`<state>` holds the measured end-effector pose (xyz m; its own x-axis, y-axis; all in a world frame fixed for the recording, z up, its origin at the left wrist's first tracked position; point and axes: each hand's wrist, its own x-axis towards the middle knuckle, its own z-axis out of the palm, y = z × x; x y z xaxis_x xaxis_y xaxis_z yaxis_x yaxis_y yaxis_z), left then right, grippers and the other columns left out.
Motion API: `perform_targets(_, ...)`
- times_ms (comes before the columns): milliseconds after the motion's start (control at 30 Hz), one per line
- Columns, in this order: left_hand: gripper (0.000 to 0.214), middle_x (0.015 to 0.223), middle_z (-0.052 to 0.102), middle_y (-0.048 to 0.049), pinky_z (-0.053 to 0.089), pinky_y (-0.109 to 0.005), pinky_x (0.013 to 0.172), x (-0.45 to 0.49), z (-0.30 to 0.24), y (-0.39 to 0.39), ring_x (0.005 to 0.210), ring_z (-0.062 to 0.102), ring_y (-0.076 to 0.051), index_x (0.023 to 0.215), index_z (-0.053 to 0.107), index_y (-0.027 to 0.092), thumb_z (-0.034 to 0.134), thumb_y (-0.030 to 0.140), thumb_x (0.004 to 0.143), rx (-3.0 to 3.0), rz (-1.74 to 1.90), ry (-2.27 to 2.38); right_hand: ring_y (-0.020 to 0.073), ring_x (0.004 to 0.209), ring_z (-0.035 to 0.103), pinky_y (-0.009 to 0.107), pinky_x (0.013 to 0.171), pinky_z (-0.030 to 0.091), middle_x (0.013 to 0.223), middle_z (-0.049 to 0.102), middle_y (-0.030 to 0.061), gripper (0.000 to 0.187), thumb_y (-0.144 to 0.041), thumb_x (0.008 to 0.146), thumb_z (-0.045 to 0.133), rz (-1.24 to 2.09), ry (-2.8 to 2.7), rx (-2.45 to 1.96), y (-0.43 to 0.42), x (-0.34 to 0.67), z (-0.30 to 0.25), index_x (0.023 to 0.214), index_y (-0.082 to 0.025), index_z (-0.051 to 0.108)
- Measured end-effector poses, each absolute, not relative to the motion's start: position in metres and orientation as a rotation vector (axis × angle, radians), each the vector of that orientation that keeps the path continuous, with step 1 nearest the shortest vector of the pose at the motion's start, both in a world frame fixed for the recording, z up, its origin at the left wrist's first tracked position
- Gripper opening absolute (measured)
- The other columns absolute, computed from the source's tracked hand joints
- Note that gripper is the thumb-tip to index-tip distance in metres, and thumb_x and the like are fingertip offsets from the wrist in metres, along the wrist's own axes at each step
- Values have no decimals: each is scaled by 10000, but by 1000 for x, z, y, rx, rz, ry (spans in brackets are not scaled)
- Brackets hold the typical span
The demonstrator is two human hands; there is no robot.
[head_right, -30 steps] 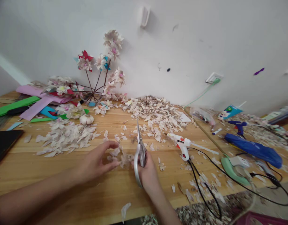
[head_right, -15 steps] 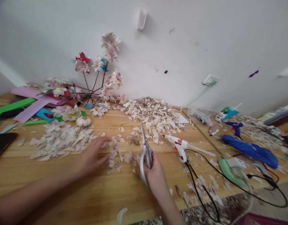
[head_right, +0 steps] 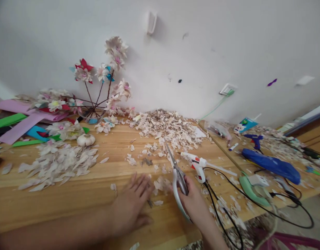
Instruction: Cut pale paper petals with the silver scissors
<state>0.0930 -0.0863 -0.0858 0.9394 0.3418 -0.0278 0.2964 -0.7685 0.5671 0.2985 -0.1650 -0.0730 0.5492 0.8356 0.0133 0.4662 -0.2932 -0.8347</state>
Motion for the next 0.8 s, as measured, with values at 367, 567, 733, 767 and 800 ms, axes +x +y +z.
perform_targets(367, 527, 1464, 305, -238, 194, -499, 1114, 108, -80, -5, 1385, 215, -314, 1297, 403, 73, 405, 405, 889, 2408, 464, 807, 239, 716, 626, 313, 681, 482, 729, 672, 1, 199, -375, 640, 633, 583, -1013, -1991, -174, 317, -83, 783, -252, 571)
perform_targets(567, 629, 1419, 403, -230, 160, -587, 1087, 134, -89, 0, 1354, 275, -371, 1302, 436, 102, 566, 448, 793, 2488, 333, 526, 224, 720, 615, 300, 685, 476, 701, 650, -13, 134, -353, 660, 603, 565, -1035, -1932, -171, 320, -79, 733, -256, 546)
perform_targets(733, 345, 1131, 675, -84, 316, -455, 1061, 158, -76, -19, 1089, 599, -244, 1073, 626, 228, 505, 456, 843, 2497, 269, 30, 240, 731, 646, 332, 710, 504, 735, 676, 10, 196, -380, 643, 589, 545, -1006, -1940, -169, 325, -77, 783, -248, 546)
perform_targets(767, 340, 1136, 668, -105, 340, -448, 1044, 163, -75, -14, 1097, 592, -256, 1069, 628, 205, 491, 432, 855, 2505, 295, 87, 238, 725, 649, 332, 706, 507, 737, 679, 14, 195, -390, 663, 554, 510, -1044, -1985, -168, 325, -77, 796, -247, 544)
perform_targets(800, 357, 1205, 628, -132, 332, -456, 1046, 169, -76, -7, 1160, 547, -274, 1114, 604, 185, 471, 407, 869, 2510, 325, 158, 234, 727, 650, 328, 704, 508, 745, 681, 18, 198, -400, 683, 512, 462, -1087, -2042, -166, 325, -77, 805, -247, 537)
